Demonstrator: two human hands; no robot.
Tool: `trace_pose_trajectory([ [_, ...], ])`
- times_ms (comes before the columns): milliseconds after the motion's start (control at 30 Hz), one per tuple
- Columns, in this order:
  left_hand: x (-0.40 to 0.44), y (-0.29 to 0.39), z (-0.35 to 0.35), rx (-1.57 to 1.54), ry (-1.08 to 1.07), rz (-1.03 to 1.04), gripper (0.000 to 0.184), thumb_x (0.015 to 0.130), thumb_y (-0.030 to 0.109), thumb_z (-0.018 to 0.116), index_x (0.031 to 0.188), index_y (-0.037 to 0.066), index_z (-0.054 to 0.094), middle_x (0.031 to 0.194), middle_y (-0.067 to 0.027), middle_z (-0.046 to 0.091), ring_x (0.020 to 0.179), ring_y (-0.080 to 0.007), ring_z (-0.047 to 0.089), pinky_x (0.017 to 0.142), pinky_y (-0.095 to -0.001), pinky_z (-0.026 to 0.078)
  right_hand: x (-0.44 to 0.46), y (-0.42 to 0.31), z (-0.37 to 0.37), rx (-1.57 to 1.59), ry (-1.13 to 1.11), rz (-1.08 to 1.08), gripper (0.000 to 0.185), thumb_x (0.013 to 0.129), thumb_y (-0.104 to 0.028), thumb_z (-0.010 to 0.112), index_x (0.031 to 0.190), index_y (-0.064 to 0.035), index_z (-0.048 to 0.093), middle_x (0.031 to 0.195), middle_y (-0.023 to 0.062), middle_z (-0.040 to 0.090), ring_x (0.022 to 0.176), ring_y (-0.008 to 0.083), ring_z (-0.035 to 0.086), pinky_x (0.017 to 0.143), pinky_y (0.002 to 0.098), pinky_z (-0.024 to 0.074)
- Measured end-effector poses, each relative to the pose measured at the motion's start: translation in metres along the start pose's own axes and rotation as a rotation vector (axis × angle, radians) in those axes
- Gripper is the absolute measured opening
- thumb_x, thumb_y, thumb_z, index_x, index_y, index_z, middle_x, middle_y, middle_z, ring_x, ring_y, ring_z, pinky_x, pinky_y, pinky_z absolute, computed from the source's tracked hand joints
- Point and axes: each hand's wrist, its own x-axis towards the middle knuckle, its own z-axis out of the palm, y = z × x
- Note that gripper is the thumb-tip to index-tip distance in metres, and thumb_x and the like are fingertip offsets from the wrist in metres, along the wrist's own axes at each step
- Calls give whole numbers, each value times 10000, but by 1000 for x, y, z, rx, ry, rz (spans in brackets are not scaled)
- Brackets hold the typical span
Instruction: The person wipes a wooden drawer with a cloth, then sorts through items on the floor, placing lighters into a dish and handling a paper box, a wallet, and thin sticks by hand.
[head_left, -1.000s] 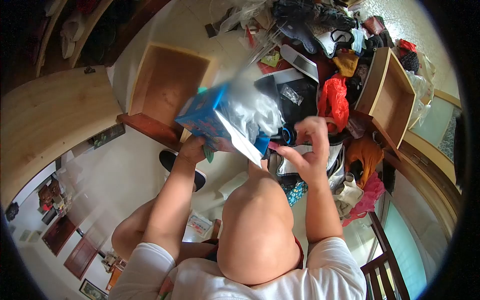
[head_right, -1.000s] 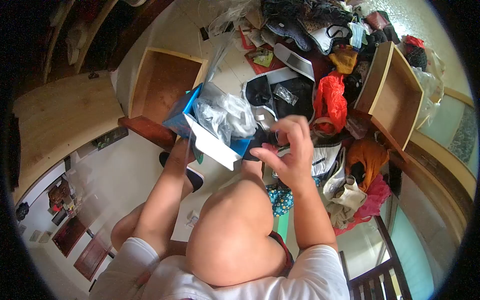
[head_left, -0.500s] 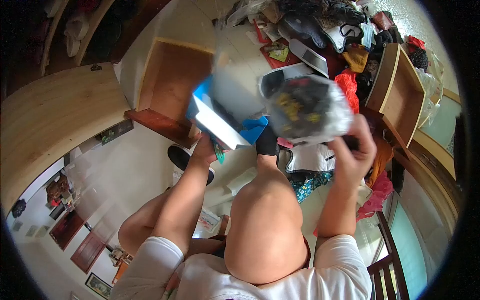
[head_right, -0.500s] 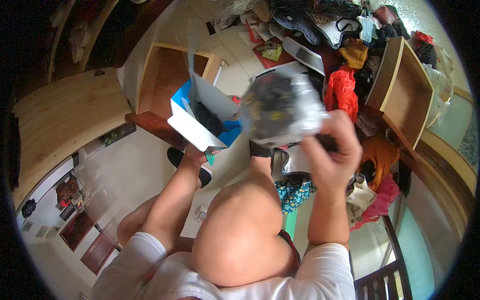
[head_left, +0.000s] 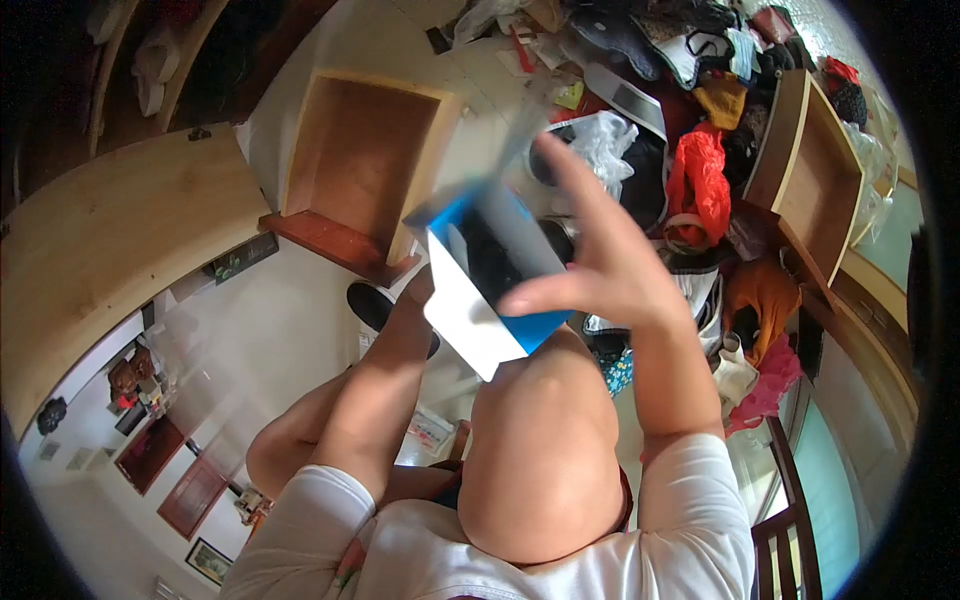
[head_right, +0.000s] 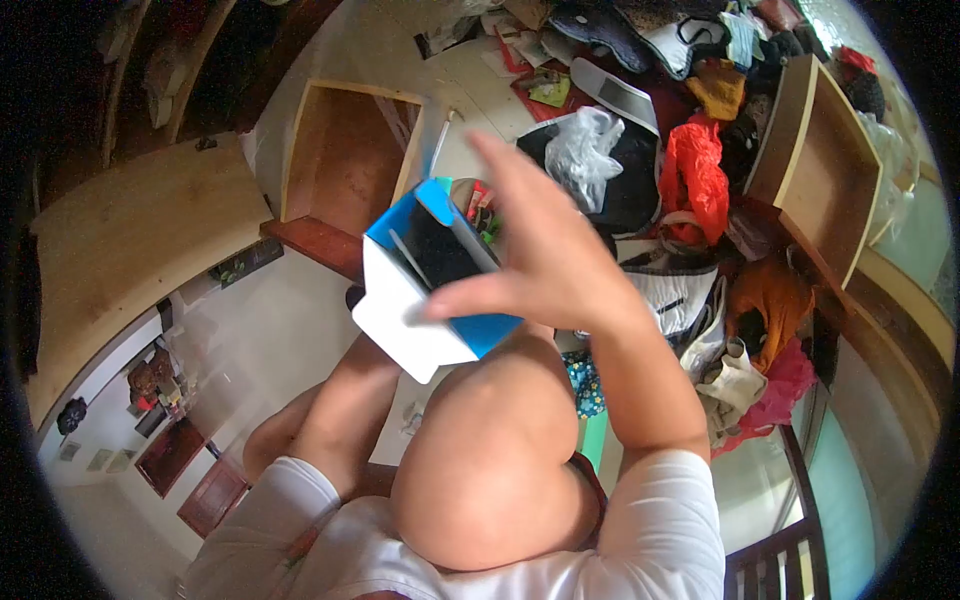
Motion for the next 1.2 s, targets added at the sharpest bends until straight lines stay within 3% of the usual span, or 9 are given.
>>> trace_pose_trajectory([
  [67,-3,0,1,5,7,-9,626,787,432,618,1275,104,407,1266,-52,472,1173,-218,441,990,-406,368,23,-11,11,-62,-26,11,958,564,-387,833,1293,17,363,1251,204,463,1171,266,445,981,351,337],
  [100,-6,-1,1,1,11,-8,630,783,431,622,1276,103,406,1265,-52,472,1173,-218,440,990,-406,367,33,-6,21,-10,89,-11,700,647,-447,736,1119,22,516,933,216,592,898,365,569,783,377,444],
  [200,-12,-8,3,-23,12,-2,644,773,428,636,1278,102,404,1262,-51,473,1172,-217,440,990,-403,367,48,3,30,387,19,139,297,857,-287,576,891,6,611,743,106,616,721,202,571,696,294,449],
  [367,-9,-10,5,-11,24,-11,668,757,423,657,1282,100,401,1256,-49,475,1170,-215,440,990,-398,366,31,-8,29,746,101,-7,225,909,-200,517,902,7,604,801,38,630,722,91,527,682,235,438],
  [533,5,-3,0,41,32,-25,693,740,417,679,1287,97,399,1251,-46,476,1168,-213,439,989,-394,364,21,-26,-16,822,298,-115,277,946,-204,361,719,-64,438,687,45,499,700,186,539,716,319,425],
  [667,-12,-5,6,12,38,16,713,727,413,697,1290,96,396,1247,-45,478,1167,-212,439,989,-390,364,5,-31,-61,1248,233,-379,275,937,-183,365,671,-116,383,596,-17,331,496,96,299,541,280,338],
  [833,-31,-6,2,1,47,26,739,710,408,718,1294,93,393,1241,-43,479,1165,-210,438,989,-386,362,-29,-23,-120,1270,286,-457,274,953,-233,347,715,-119,423,606,-26,335,472,79,251,477,232,256],
  [1100,-31,11,-24,370,237,-81,781,684,399,753,1301,90,389,1232,-39,482,1162,-207,437,989,-379,361,-43,36,-86,682,754,94,234,934,-276,462,799,-85,481,629,-27,372,505,58,309,424,193,226],
  [1200,-17,17,-15,691,455,-48,708,670,373,776,1219,70,448,999,-42,581,735,-105,573,542,-227,467,-52,79,-71,480,866,304,202,916,-256,504,857,-72,562,654,-27,464,527,70,389,449,182,273],
])
